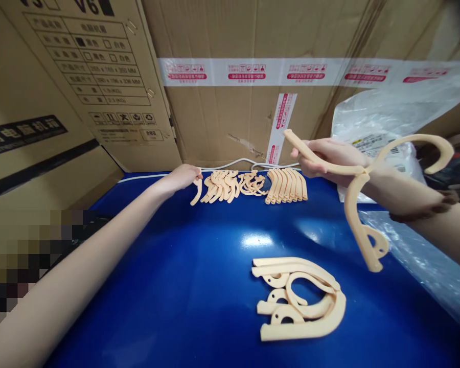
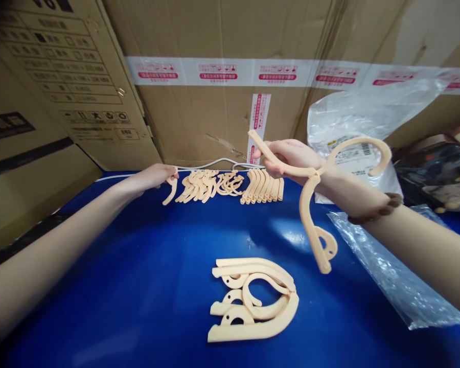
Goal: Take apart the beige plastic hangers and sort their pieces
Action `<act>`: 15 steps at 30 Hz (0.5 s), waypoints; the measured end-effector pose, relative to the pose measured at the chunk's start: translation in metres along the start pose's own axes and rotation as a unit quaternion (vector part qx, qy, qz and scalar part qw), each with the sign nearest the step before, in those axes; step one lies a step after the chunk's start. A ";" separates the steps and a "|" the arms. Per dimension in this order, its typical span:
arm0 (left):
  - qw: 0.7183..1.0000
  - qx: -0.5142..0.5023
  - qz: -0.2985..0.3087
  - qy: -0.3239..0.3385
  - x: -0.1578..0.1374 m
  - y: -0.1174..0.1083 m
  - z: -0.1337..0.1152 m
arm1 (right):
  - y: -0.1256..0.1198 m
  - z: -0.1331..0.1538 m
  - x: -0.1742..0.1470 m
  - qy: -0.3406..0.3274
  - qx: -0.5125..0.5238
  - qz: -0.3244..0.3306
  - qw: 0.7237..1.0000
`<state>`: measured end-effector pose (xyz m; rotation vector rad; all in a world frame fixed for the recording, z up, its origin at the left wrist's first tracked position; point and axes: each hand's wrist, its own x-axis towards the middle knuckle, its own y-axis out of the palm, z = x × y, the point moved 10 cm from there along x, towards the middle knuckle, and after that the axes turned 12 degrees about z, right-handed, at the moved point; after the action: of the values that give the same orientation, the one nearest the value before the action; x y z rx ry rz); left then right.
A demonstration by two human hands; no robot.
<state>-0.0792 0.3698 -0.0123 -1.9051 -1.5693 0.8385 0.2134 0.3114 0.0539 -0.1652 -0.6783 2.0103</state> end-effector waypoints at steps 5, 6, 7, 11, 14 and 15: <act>0.996 -0.077 0.036 -0.040 0.016 0.024 0.020 | 0.024 -0.012 0.006 0.049 0.143 0.049 0.987; 0.994 -0.089 0.035 -0.043 0.017 0.027 0.020 | 0.025 -0.013 0.005 0.057 0.176 0.035 0.982; 0.994 -0.100 0.033 -0.043 0.018 0.028 0.020 | 0.025 -0.013 0.002 0.064 0.206 0.016 0.976; 0.993 -0.112 -0.010 -0.029 0.017 0.021 0.018 | 0.016 -0.014 -0.012 0.067 0.272 -0.083 0.956; 0.993 -0.102 -0.056 0.010 0.007 0.012 0.000 | 0.004 -0.017 -0.021 0.052 0.287 -0.154 0.944; 0.993 -0.100 -0.060 0.028 0.001 0.012 -0.010 | 0.000 -0.017 -0.022 0.044 0.293 -0.176 0.939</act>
<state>-0.0635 0.3688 -0.0142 -1.9283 -1.7700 0.5900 0.2314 0.2995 0.0364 0.2091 -0.0245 1.7578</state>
